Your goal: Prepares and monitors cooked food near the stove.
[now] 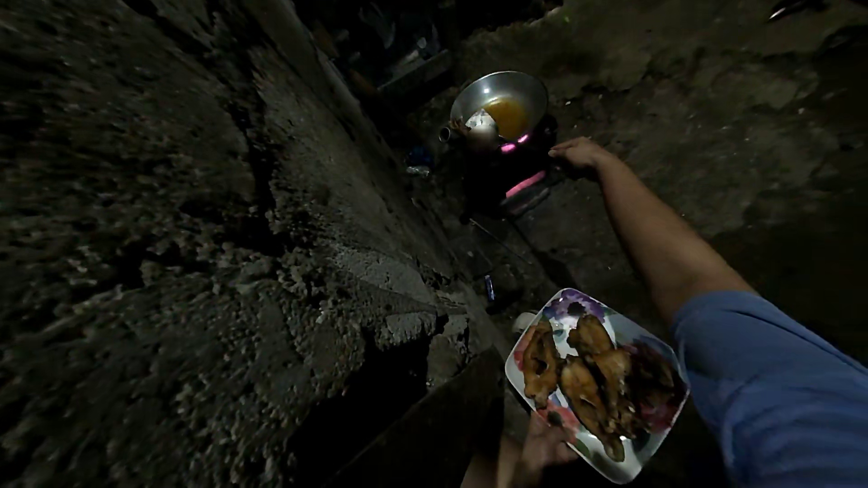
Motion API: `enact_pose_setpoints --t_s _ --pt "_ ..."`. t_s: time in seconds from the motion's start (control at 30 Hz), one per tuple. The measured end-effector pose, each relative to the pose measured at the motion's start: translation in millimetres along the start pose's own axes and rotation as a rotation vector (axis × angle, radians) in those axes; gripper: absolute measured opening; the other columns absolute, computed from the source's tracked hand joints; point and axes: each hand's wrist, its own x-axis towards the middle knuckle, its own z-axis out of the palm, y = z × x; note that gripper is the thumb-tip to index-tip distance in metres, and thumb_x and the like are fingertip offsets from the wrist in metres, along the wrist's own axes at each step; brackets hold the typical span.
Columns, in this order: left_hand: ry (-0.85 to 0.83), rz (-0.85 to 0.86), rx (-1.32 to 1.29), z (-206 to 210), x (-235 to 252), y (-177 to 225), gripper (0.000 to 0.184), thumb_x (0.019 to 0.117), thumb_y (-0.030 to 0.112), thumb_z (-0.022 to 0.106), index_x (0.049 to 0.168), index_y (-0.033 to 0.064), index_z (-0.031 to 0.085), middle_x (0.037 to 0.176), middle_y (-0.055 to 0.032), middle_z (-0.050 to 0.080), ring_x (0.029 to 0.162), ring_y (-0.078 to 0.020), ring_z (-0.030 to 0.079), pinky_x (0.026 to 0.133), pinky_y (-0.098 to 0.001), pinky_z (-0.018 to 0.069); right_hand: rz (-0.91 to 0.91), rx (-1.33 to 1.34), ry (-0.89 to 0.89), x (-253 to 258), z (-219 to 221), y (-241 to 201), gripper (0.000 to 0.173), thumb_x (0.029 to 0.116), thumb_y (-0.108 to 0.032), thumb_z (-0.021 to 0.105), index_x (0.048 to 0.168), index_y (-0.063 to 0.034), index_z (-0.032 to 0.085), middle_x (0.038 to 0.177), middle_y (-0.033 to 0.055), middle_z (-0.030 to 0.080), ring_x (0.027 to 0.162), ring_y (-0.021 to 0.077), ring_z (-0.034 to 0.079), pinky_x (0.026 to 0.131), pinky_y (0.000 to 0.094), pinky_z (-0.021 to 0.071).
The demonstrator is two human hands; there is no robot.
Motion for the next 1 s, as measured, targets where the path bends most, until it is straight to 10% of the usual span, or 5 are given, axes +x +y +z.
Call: enact_pose_setpoints --t_s 0.23,0.33,0.47,0.77,1.0 --pt "0.003 0.029 -0.037 0.7 0.0 -1.4 0.036 0.0890 -0.019 0.043 0.113 0.0063 0.049 0.086 0.0026 0.069 0.075 -0.0028 0.068 0.070 -0.0207 0.0584 0.039 0.025 -0.005 -4.1 3.6 -11.8 0.037 0.1125 -0.025 0.044 0.134 0.0018 0.059 0.118 0.0182 0.061 0.091 0.0208 0.056 0.085 0.0400 0.0477" --pt "-0.029 0.048 -0.047 -2.2 1.8 -2.9 0.036 0.0885 -0.019 0.043 0.112 0.0069 0.052 0.087 0.0033 0.071 0.075 -0.0020 0.068 0.070 -0.0197 0.0583 0.123 0.072 0.039 -4.8 2.7 -22.5 0.034 0.1107 -0.029 0.047 0.128 -0.0014 0.059 0.094 0.0053 0.055 0.068 0.0095 0.047 0.064 0.0271 0.0436" --pt "-0.077 0.053 -0.043 -6.7 4.5 -4.6 0.034 0.0895 -0.018 0.043 0.110 0.0076 0.054 0.088 0.0036 0.072 0.077 -0.0019 0.069 0.072 -0.0198 0.0583 0.208 0.220 0.057 -4.3 -3.8 -38.0 0.034 0.1107 -0.029 0.048 0.135 -0.0064 0.055 0.095 0.0026 0.053 0.066 0.0071 0.046 0.060 0.0220 0.0419" --pt "-0.078 0.091 -0.032 -6.4 4.2 -2.5 0.032 0.0894 -0.016 0.044 0.106 0.0081 0.055 0.083 0.0053 0.071 0.073 -0.0001 0.068 0.071 -0.0181 0.0573 0.336 0.580 0.039 -2.8 -12.5 -57.6 0.018 0.1110 -0.024 0.043 0.099 -0.0126 0.050 0.060 -0.0066 0.035 0.039 -0.0008 0.029 0.037 0.0117 0.0281" --pt "-0.052 0.112 -0.001 -10.5 3.4 -3.2 0.031 0.0889 -0.015 0.045 0.104 0.0079 0.059 0.083 0.0056 0.071 0.074 0.0007 0.067 0.073 -0.0179 0.0562 0.261 0.156 0.056 -12.5 -26.5 -65.6 0.025 0.1108 -0.028 0.046 0.124 -0.0104 0.058 0.078 -0.0030 0.049 0.052 0.0021 0.036 0.047 0.0167 0.0315"
